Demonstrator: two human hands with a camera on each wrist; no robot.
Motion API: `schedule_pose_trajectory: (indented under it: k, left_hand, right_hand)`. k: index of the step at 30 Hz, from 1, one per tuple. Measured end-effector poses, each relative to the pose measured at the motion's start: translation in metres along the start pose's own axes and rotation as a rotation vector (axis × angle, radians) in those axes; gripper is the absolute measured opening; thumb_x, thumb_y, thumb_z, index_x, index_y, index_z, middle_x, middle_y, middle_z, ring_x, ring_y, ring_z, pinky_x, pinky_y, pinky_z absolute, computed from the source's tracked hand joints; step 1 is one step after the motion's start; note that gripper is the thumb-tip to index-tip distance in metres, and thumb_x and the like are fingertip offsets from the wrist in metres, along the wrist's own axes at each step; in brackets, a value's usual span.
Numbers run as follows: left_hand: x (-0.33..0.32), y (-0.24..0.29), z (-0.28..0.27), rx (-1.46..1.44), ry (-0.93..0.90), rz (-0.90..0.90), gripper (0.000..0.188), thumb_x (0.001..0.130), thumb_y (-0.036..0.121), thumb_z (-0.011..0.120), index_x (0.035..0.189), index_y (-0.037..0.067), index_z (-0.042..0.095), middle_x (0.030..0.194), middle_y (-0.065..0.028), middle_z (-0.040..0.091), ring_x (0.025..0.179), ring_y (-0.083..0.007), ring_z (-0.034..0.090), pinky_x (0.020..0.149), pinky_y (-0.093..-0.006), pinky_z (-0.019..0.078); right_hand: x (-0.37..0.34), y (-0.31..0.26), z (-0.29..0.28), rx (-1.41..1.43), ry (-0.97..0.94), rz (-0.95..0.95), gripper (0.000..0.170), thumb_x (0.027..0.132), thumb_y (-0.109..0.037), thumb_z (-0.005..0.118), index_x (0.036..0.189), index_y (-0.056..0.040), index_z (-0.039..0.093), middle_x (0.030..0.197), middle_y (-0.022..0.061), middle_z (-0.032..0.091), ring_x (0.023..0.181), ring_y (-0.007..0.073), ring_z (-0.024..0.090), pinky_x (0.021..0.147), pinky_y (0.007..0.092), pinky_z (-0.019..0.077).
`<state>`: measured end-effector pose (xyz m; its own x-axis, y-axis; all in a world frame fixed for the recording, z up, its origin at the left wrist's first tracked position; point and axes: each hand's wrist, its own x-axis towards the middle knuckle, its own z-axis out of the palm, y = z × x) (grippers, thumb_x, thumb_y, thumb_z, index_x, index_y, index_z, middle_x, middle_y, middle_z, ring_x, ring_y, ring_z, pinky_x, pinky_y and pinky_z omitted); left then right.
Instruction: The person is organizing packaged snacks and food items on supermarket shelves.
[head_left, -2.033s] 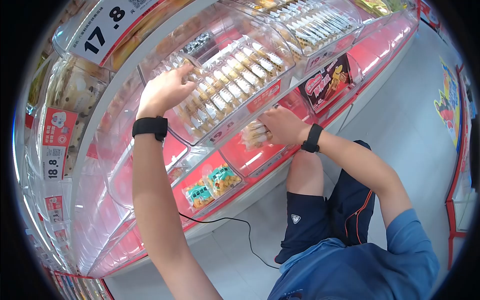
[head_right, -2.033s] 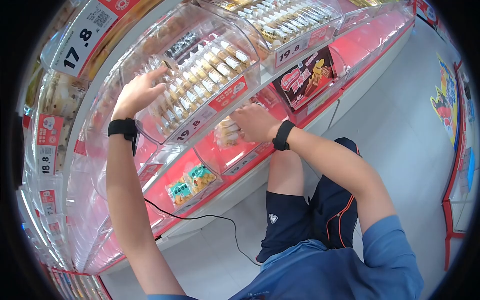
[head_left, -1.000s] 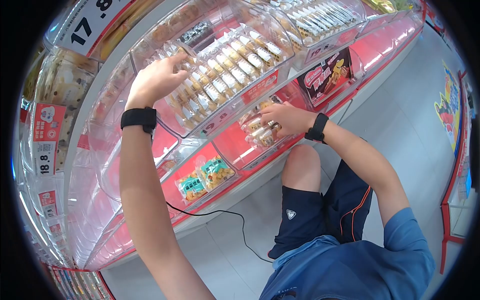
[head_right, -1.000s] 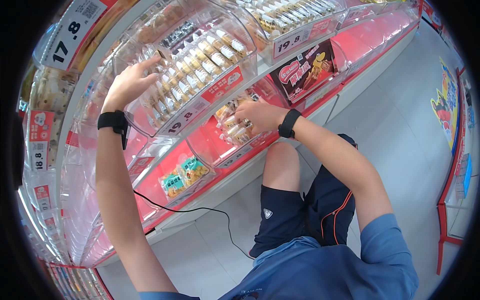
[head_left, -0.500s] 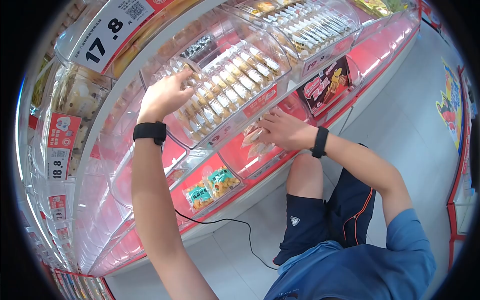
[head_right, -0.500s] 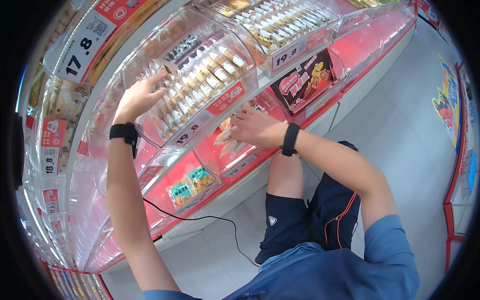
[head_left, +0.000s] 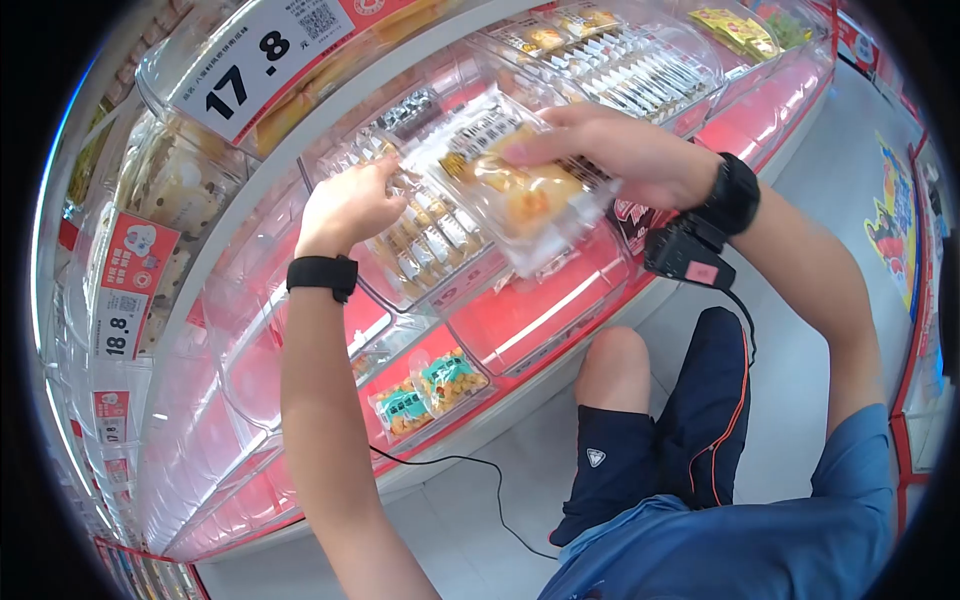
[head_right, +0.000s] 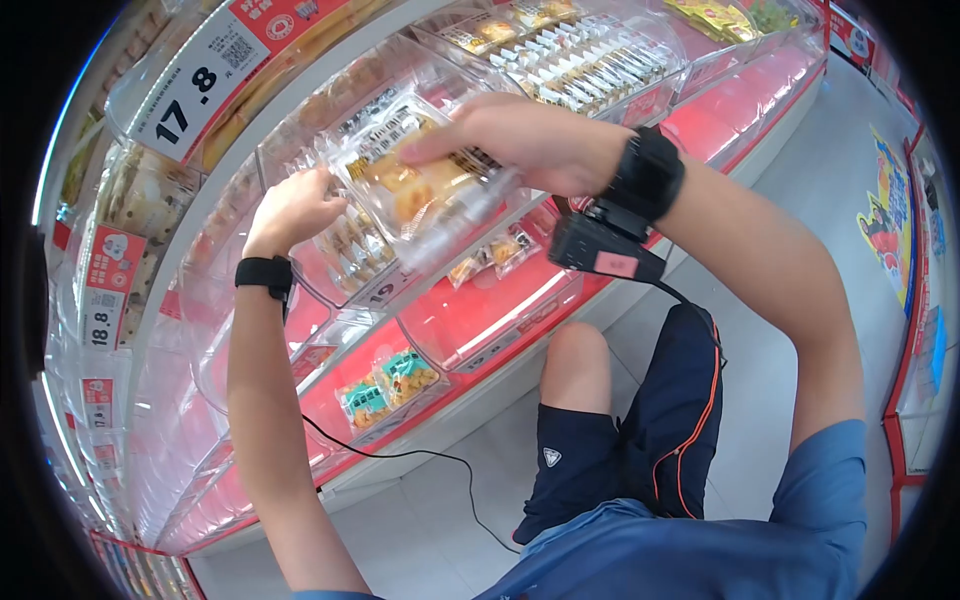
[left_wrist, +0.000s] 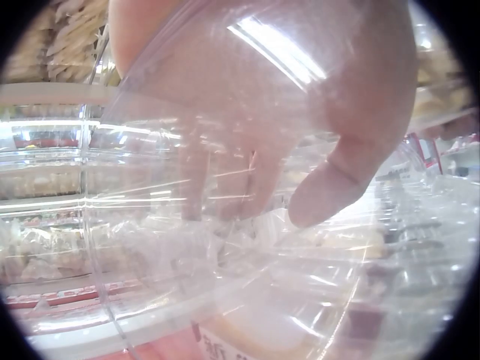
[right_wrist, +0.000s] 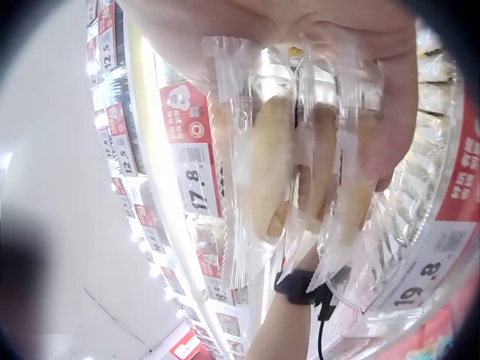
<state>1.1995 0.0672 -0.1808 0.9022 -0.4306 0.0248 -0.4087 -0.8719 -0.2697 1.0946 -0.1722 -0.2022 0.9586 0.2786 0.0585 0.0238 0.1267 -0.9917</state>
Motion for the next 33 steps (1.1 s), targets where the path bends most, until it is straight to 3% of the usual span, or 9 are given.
schedule_pose_trajectory:
  k: [7,13,14,19,24,27,28,31,33]
  left_hand:
    - [0.001,-0.006,0.009,-0.082,0.102,0.091,0.047,0.073,0.019,0.052,0.120,0.015,0.061,0.111,-0.0127,0.065,0.104,-0.0280,0.061,0.090,-0.0396,0.0482]
    - [0.002,-0.010,0.014,-0.102,0.153,0.111,0.051,0.071,0.017,0.051,0.121,0.016,0.061,0.106,-0.0143,0.066,0.102,-0.0293,0.062,0.088,-0.0402,0.0495]
    - [0.004,-0.010,0.013,-0.105,0.138,0.106,0.051,0.070,0.017,0.052,0.120,0.016,0.061,0.105,-0.0144,0.067,0.101,-0.0296,0.063,0.087,-0.0403,0.0499]
    - [0.007,-0.011,0.013,-0.106,0.110,0.122,0.049,0.070,0.018,0.053,0.118,0.016,0.061,0.103,-0.0159,0.067,0.098,-0.0313,0.063,0.085,-0.0409,0.0502]
    - [0.007,-0.012,0.012,-0.118,0.065,0.083,0.052,0.069,0.020,0.056,0.121,0.016,0.060,0.103,-0.0179,0.066,0.098,-0.0329,0.062,0.086,-0.0418,0.0488]
    - [0.005,-0.011,0.011,-0.122,0.095,0.103,0.053,0.068,0.020,0.056,0.120,0.016,0.060,0.099,-0.0176,0.067,0.096,-0.0337,0.063,0.085,-0.0422,0.0493]
    - [0.005,-0.007,0.004,-0.130,0.003,0.056,0.059,0.068,0.019,0.056,0.127,0.017,0.056,0.111,-0.0181,0.064,0.105,-0.0331,0.059,0.091,-0.0401,0.0471]
    - [0.011,-0.018,0.029,-0.158,0.335,0.232,0.058,0.076,0.023,0.056,0.133,0.016,0.049,0.133,-0.0114,0.053,0.120,-0.0288,0.052,0.100,-0.0422,0.0429]
    - [0.006,-0.015,0.021,-0.011,0.176,0.218,0.067,0.077,0.021,0.054,0.142,0.027,0.038,0.148,-0.0048,0.037,0.132,-0.0247,0.040,0.107,-0.0443,0.0344]
  right_hand:
    - [0.115,-0.009,0.002,-0.172,0.236,-0.060,0.039,0.080,-0.030,0.072,0.104,0.0005,0.066,0.106,0.0076,0.065,0.092,0.0189,0.063,0.066,0.0364,0.0588]
    - [0.218,0.007,0.007,-1.237,0.517,-0.192,0.040,0.074,-0.025,0.070,0.103,0.0026,0.066,0.111,0.0251,0.060,0.100,0.0300,0.063,0.079,0.0380,0.0552]
    - [0.194,-0.003,0.022,-1.318,0.431,-0.093,0.036,0.076,-0.022,0.065,0.104,0.0015,0.067,0.110,0.0306,0.057,0.104,0.0342,0.061,0.085,0.0394,0.0522]
    - [0.195,0.012,0.045,-1.354,0.227,0.058,0.029,0.079,-0.021,0.059,0.100,-0.0035,0.070,0.106,0.0180,0.067,0.100,0.0308,0.064,0.089,0.0380,0.0506]
    - [0.212,0.004,0.024,-1.342,-0.156,0.068,0.041,0.083,-0.036,0.058,0.091,0.0034,0.069,0.081,0.0186,0.069,0.076,0.0298,0.068,0.062,0.0395,0.0527]
    - [0.201,0.015,0.019,-1.442,0.194,-0.238,0.026,0.074,-0.017,0.060,0.085,0.0040,0.070,0.077,0.0202,0.068,0.071,0.0309,0.068,0.063,0.0402,0.0542]
    - [0.196,0.017,0.023,-1.344,0.074,-0.074,0.026,0.071,-0.013,0.058,0.084,0.0059,0.070,0.080,0.0236,0.068,0.075,0.0327,0.068,0.066,0.0415,0.0541]
    - [0.194,0.017,0.018,-1.499,-0.098,-0.091,0.028,0.074,-0.012,0.054,0.088,0.0086,0.067,0.087,0.0263,0.066,0.082,0.0360,0.067,0.069,0.0421,0.0532]
    - [0.193,0.016,0.012,-1.559,-0.179,-0.147,0.028,0.076,-0.011,0.052,0.090,0.0076,0.067,0.089,0.0267,0.066,0.084,0.0376,0.067,0.070,0.0422,0.0528]
